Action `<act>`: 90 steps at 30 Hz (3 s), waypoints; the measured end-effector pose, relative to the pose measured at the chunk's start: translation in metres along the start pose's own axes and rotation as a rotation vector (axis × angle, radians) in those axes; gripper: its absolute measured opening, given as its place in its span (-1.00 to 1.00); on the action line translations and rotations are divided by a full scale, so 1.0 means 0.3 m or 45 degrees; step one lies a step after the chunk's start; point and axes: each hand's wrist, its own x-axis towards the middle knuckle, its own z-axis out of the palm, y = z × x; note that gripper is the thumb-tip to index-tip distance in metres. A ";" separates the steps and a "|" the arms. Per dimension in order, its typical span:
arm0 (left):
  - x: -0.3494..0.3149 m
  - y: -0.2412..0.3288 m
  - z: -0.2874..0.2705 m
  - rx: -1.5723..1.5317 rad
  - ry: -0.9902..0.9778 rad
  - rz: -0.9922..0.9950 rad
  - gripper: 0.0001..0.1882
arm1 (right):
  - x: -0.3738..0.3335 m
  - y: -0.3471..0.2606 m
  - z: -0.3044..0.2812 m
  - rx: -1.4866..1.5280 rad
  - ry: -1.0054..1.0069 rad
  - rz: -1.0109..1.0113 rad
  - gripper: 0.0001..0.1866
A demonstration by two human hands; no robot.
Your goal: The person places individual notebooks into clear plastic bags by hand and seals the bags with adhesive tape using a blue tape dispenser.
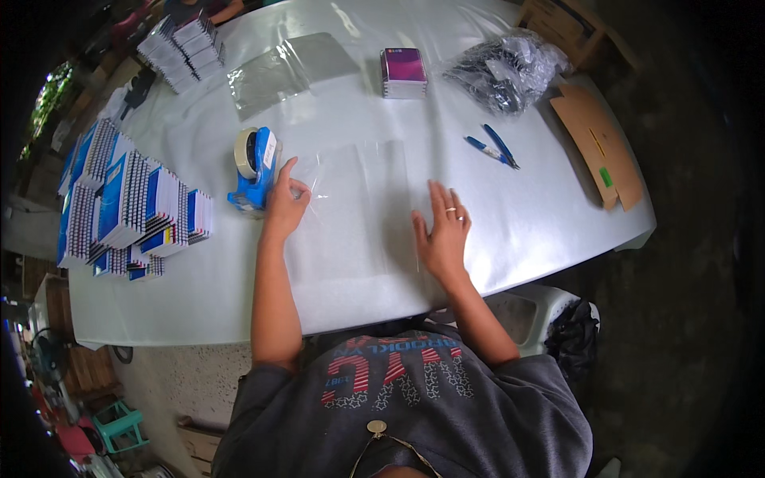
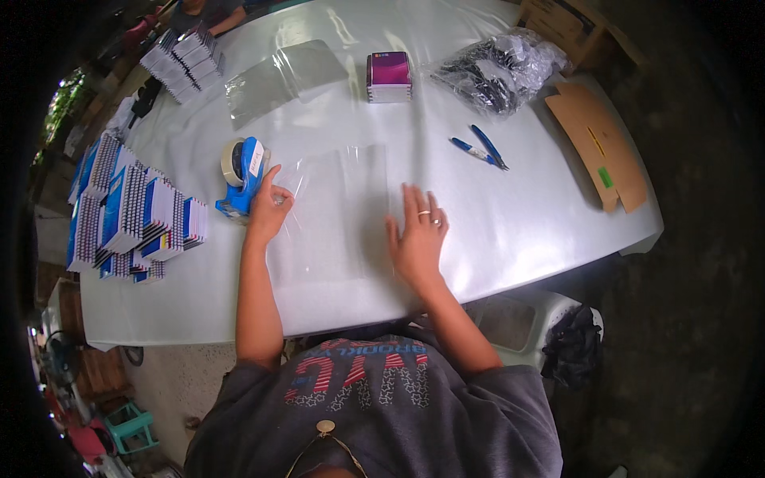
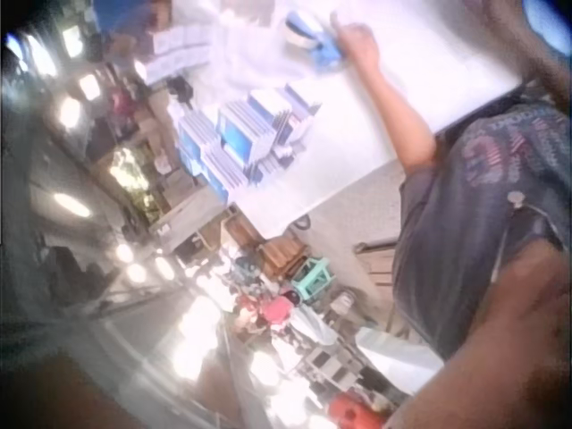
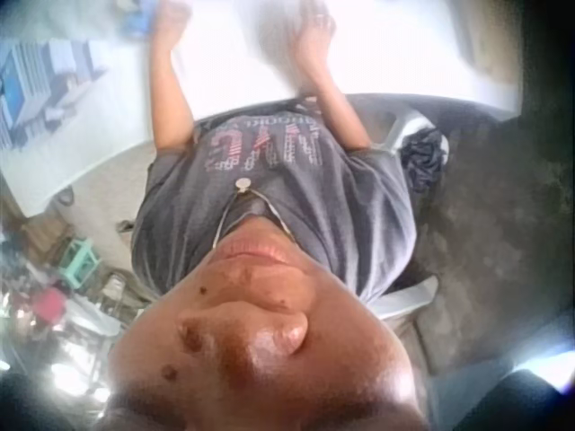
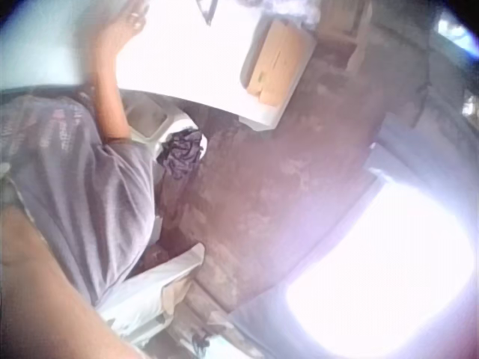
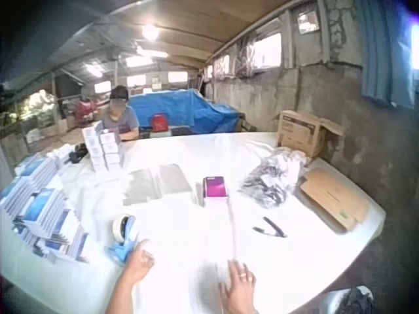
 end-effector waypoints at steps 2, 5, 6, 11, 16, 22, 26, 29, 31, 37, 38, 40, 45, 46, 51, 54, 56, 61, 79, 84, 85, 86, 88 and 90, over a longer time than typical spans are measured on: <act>-0.007 0.044 0.019 0.005 0.031 -0.083 -0.26 | -0.006 0.034 0.025 -0.086 -0.013 0.046 -0.28; -0.046 0.138 0.071 0.416 0.385 -0.058 -0.23 | -0.027 -0.002 0.071 -0.083 -0.161 -0.110 -0.22; -0.064 0.169 0.086 0.820 0.695 0.058 -0.21 | -0.036 -0.013 0.094 -0.086 -0.163 -0.105 -0.22; -0.138 0.189 0.150 0.553 0.426 0.432 -0.19 | -0.024 -0.086 0.106 -0.115 -0.328 0.021 -0.30; -0.152 0.117 0.252 0.669 -0.008 0.325 -0.16 | 0.008 -0.041 0.084 1.560 -0.253 0.370 -0.51; -0.167 0.124 0.233 0.737 -0.017 0.288 -0.11 | 0.097 0.008 -0.182 0.911 0.832 0.299 -0.41; -0.169 0.153 0.235 0.796 -0.043 0.234 -0.04 | 0.052 -0.041 -0.240 0.347 0.892 -0.467 -0.42; -0.181 0.168 0.230 0.839 -0.090 0.132 0.01 | 0.044 -0.136 -0.191 0.224 -0.141 -0.529 -0.37; -0.185 0.189 0.233 0.821 -0.093 0.112 0.02 | -0.008 -0.061 -0.049 -0.117 -0.268 -0.383 -0.22; -0.194 0.144 0.183 0.817 -0.106 0.076 -0.06 | -0.050 0.005 0.022 -0.377 -0.482 -0.014 -0.09; -0.197 0.130 0.172 0.828 -0.088 0.056 -0.07 | -0.057 0.002 0.022 -0.408 -0.470 0.039 -0.08; -0.204 0.117 0.159 0.830 -0.083 0.042 -0.09 | -0.069 0.003 0.028 -0.377 -0.449 0.004 -0.05; -0.183 0.125 0.117 0.742 0.140 0.155 -0.20 | -0.096 0.012 0.012 -0.414 -0.473 0.094 0.00; -0.180 0.157 0.069 0.530 0.292 0.244 -0.29 | -0.104 0.022 0.013 -0.436 -0.441 0.108 0.00; -0.222 0.189 -0.255 -0.231 1.393 0.146 -0.60 | -0.085 -0.019 -0.036 -0.390 -0.502 0.079 -0.02; -0.246 0.143 -0.508 -0.911 1.817 -0.087 -0.31 | -0.073 -0.039 -0.056 -0.342 -0.464 0.030 -0.04; -0.251 0.115 -0.610 -1.068 1.794 -0.329 -0.14 | -0.061 -0.061 -0.059 -0.317 -0.465 0.003 -0.04; -0.195 0.077 -0.695 -1.517 1.338 -0.623 -0.01 | -0.049 -0.069 -0.046 -0.289 -0.487 -0.094 -0.06; -0.426 0.257 -0.040 -1.075 0.527 0.264 -0.10 | 0.039 -0.273 -0.062 2.228 -0.707 0.266 -0.12; -0.376 0.291 0.059 -0.898 -0.069 0.145 0.10 | 0.104 -0.172 -0.062 2.103 -0.217 0.249 -0.19; -0.350 0.296 0.023 -0.966 -0.010 0.284 0.16 | 0.114 -0.136 -0.075 1.945 -0.241 0.210 -0.15; -0.325 0.297 0.008 -1.030 0.057 0.414 0.21 | 0.121 -0.122 -0.100 1.780 -0.314 0.116 -0.16; -0.278 0.297 0.041 -1.012 -0.012 0.461 0.22 | 0.107 -0.087 -0.091 1.511 -0.398 0.015 -0.14; -0.271 0.311 0.100 -1.002 -0.071 0.514 0.24 | 0.107 -0.053 -0.077 1.421 -0.518 0.052 -0.08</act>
